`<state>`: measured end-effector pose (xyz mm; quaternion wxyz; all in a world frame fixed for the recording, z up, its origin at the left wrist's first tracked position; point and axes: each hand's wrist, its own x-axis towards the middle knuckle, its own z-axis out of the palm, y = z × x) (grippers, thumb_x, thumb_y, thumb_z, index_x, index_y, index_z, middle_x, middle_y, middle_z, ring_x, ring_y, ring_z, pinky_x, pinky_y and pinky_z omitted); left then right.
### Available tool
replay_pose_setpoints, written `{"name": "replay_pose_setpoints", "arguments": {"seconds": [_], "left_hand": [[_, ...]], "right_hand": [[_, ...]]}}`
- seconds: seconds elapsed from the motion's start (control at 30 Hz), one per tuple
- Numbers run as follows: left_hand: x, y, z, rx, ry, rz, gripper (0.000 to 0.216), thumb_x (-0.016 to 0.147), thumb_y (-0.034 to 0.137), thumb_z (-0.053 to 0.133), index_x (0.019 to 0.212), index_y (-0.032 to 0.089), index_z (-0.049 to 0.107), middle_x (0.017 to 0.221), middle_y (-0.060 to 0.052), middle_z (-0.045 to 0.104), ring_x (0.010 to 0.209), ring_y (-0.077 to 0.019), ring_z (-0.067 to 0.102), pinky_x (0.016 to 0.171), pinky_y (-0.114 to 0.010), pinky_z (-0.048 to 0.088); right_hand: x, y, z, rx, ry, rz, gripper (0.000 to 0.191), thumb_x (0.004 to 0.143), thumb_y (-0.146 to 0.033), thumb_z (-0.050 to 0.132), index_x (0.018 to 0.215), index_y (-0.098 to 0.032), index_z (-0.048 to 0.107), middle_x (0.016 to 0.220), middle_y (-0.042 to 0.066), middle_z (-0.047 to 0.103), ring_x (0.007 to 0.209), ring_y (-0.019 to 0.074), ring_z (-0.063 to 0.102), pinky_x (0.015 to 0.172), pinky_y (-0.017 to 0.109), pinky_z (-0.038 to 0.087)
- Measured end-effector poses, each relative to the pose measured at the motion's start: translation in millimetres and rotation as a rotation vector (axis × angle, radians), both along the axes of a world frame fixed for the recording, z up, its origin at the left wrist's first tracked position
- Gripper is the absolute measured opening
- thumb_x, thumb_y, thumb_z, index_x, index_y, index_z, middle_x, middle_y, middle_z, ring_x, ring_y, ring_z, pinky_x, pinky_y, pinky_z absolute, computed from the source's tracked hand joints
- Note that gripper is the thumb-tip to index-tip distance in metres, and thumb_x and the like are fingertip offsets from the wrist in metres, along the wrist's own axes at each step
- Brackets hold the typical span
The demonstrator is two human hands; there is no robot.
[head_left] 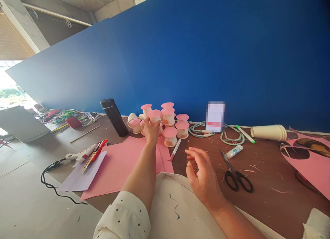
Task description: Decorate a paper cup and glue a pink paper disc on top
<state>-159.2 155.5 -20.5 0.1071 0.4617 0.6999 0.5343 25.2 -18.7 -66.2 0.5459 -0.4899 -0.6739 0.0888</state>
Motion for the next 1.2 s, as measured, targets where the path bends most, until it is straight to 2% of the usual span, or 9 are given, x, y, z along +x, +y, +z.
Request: {"name": "replay_pose_setpoints", "arguments": {"seconds": [0.23, 0.43, 0.7, 0.87, 1.03, 1.2], "left_hand": [[1, -2, 1.0, -0.061, 0.043, 0.003, 0.059, 0.082, 0.043, 0.071, 0.136, 0.028, 0.053, 0.143, -0.007, 0.061, 0.144, -0.0304, 0.041, 0.115, -0.048, 0.033], [4, -5, 3.2, -0.109, 0.065, 0.024, 0.071, 0.079, 0.044, 0.074, 0.142, 0.026, 0.047, 0.15, -0.011, 0.054, 0.146, -0.0316, 0.039, 0.116, -0.048, 0.033], [5, -4, 6.7, -0.136, 0.03, 0.059, 0.071, 0.078, 0.04, 0.075, 0.142, 0.027, 0.046, 0.146, -0.009, 0.057, 0.143, -0.0315, 0.044, 0.115, -0.048, 0.036], [0, 5, 21.6, -0.106, -0.058, 0.143, 0.066, 0.08, 0.04, 0.071, 0.14, 0.027, 0.046, 0.143, -0.008, 0.059, 0.14, -0.0314, 0.047, 0.112, -0.046, 0.038], [0, 22, 31.9, -0.05, -0.003, 0.112, 0.059, 0.079, 0.043, 0.072, 0.133, 0.028, 0.051, 0.138, -0.008, 0.063, 0.139, -0.0334, 0.047, 0.108, -0.046, 0.041], [4, 36, 35.6, -0.074, 0.073, 0.097, 0.048, 0.078, 0.042, 0.074, 0.12, 0.029, 0.055, 0.127, -0.009, 0.068, 0.132, -0.0336, 0.054, 0.106, -0.047, 0.04]], "right_hand": [[1, 0, -0.8, -0.01, -0.015, 0.006, 0.035, 0.092, -0.013, 0.047, 0.123, -0.022, 0.061, 0.127, 0.011, 0.059, 0.096, 0.0175, 0.067, 0.08, 0.036, 0.063], [1, 1, -1.6, -0.006, -0.014, 0.009, 0.035, 0.092, -0.012, 0.048, 0.122, -0.022, 0.062, 0.127, 0.012, 0.06, 0.096, 0.0179, 0.068, 0.08, 0.037, 0.062], [3, 4, -4.9, -0.036, -0.012, 0.015, 0.035, 0.091, -0.012, 0.046, 0.122, -0.021, 0.062, 0.126, 0.011, 0.061, 0.096, 0.0172, 0.068, 0.081, 0.036, 0.062], [4, 9, -9.7, -0.089, -0.011, 0.004, 0.033, 0.091, -0.014, 0.048, 0.119, -0.022, 0.063, 0.126, 0.011, 0.061, 0.094, 0.0179, 0.069, 0.079, 0.037, 0.062], [4, 12, -15.3, -0.117, -0.009, -0.02, 0.033, 0.091, -0.015, 0.047, 0.118, -0.022, 0.064, 0.126, 0.011, 0.061, 0.094, 0.0178, 0.07, 0.079, 0.037, 0.062], [3, 13, -19.1, -0.132, -0.021, -0.018, 0.033, 0.092, -0.016, 0.046, 0.118, -0.022, 0.064, 0.127, 0.011, 0.061, 0.094, 0.017, 0.07, 0.078, 0.035, 0.062]]}}
